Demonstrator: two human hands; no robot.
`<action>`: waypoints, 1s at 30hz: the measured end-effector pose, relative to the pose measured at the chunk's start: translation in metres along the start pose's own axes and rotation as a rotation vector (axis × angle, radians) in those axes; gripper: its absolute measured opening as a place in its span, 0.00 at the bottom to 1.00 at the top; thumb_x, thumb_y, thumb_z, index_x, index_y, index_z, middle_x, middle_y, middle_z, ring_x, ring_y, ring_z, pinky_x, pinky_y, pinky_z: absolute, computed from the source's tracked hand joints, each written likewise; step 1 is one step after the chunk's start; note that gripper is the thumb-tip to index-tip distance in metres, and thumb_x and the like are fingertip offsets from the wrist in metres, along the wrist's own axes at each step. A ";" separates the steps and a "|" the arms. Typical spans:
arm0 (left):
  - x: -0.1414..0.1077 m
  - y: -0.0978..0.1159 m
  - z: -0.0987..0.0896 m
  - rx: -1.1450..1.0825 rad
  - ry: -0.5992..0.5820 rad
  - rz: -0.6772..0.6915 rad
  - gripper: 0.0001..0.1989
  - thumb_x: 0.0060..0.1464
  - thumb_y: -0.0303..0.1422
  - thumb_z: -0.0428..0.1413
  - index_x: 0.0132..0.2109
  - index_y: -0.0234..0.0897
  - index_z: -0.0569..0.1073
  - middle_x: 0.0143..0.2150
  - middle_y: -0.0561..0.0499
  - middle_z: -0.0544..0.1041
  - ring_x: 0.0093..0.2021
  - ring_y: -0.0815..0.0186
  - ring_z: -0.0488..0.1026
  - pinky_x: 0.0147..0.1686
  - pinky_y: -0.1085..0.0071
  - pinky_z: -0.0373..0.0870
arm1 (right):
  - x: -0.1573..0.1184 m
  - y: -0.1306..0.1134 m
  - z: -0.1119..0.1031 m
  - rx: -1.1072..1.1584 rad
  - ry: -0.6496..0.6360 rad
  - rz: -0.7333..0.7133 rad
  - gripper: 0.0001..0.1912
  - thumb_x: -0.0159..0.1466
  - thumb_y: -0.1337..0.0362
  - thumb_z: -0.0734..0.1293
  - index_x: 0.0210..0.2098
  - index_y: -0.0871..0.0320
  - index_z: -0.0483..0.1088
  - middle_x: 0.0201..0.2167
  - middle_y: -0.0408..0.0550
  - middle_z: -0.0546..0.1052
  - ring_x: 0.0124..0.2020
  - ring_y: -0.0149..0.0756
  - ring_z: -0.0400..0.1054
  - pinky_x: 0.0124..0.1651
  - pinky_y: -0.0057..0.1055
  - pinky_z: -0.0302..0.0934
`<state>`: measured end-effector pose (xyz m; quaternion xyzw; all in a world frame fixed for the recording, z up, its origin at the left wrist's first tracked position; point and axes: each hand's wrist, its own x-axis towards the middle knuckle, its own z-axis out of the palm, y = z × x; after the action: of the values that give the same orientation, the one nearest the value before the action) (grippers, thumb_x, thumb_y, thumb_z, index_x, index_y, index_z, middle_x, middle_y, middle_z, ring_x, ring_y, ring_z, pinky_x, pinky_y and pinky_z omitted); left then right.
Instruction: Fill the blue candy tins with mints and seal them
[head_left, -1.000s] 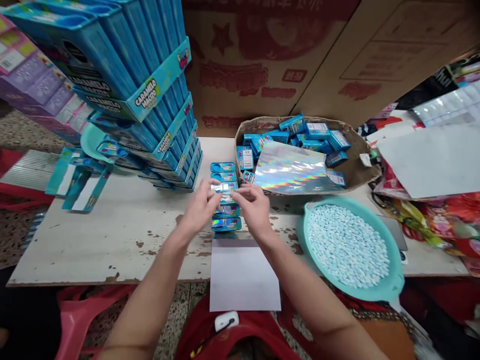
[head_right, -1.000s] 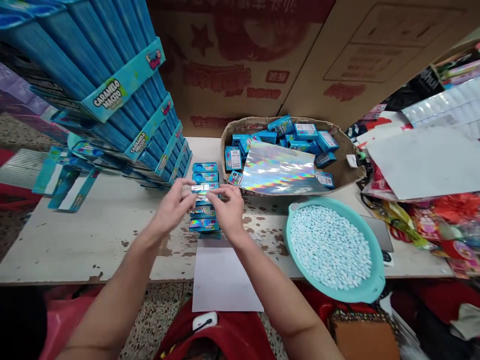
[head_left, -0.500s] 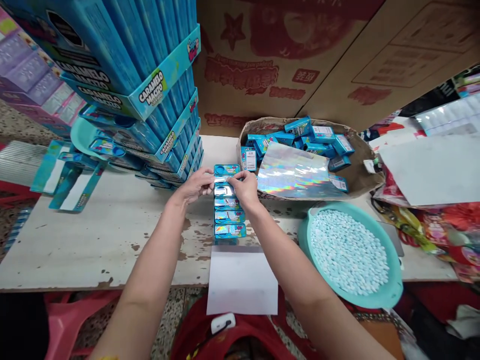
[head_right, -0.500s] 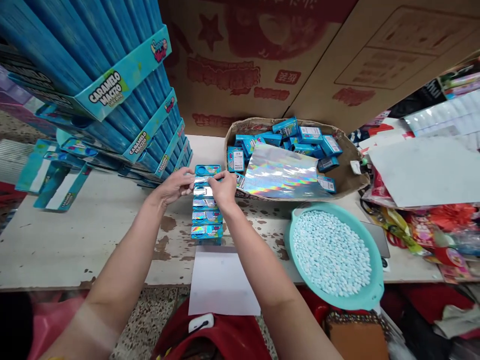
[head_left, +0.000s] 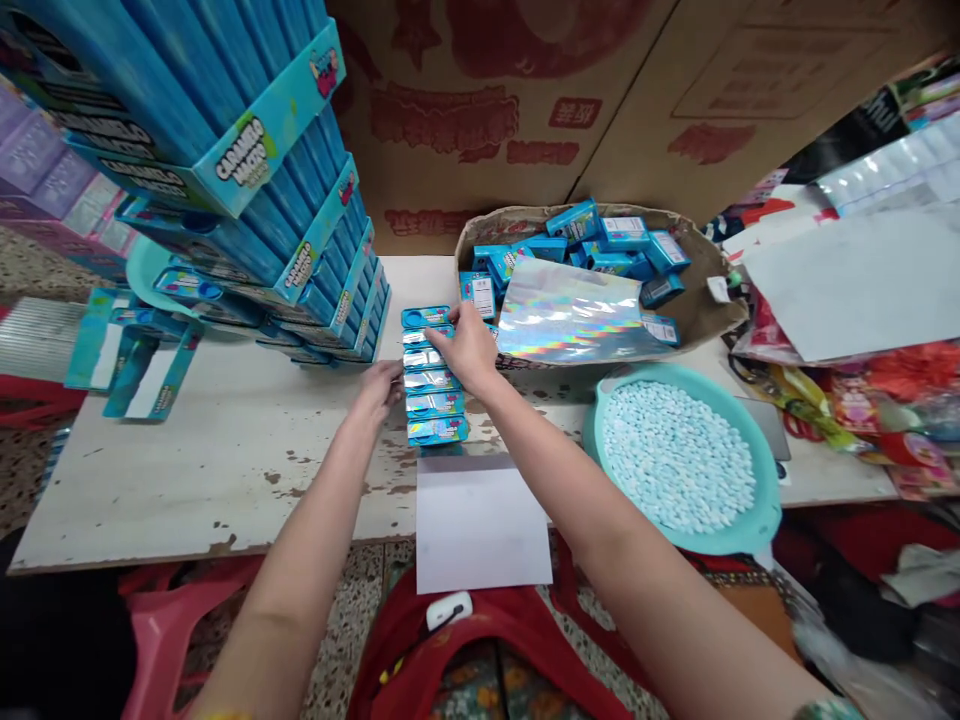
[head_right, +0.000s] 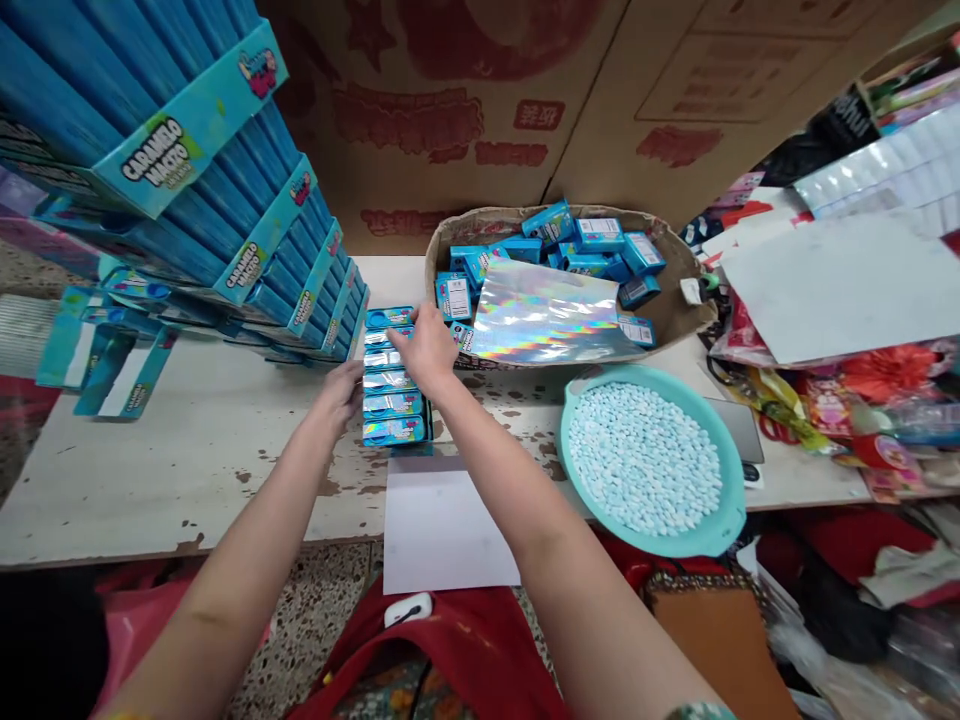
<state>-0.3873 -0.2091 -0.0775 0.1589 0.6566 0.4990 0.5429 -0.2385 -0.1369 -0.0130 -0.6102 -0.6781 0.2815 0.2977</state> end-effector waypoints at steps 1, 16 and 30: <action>-0.013 -0.013 -0.005 0.020 0.070 0.027 0.10 0.44 0.33 0.57 0.34 0.35 0.66 0.20 0.60 0.65 0.17 0.76 0.61 0.17 0.80 0.54 | 0.003 0.003 -0.003 0.027 -0.040 0.021 0.18 0.52 0.54 0.69 0.36 0.56 0.62 0.33 0.42 0.70 0.32 0.34 0.63 0.36 0.31 0.57; -0.127 -0.146 0.090 1.417 -0.225 0.760 0.18 0.64 0.30 0.40 0.54 0.33 0.68 0.43 0.41 0.77 0.44 0.58 0.73 0.46 0.61 0.66 | -0.185 0.176 -0.044 -0.215 -0.229 0.079 0.06 0.62 0.67 0.60 0.36 0.56 0.69 0.35 0.48 0.73 0.36 0.36 0.66 0.39 0.32 0.61; -0.127 -0.125 0.105 1.724 -0.357 0.392 0.14 0.58 0.22 0.42 0.44 0.32 0.71 0.42 0.41 0.73 0.42 0.56 0.73 0.36 0.65 0.70 | -0.197 0.181 -0.072 -0.204 -0.218 0.105 0.05 0.59 0.65 0.62 0.34 0.56 0.69 0.33 0.46 0.72 0.33 0.34 0.67 0.37 0.29 0.61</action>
<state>-0.2080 -0.3100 -0.1012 0.6951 0.6698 -0.1150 0.2345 -0.0499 -0.3144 -0.1119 -0.6376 -0.6987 0.2910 0.1435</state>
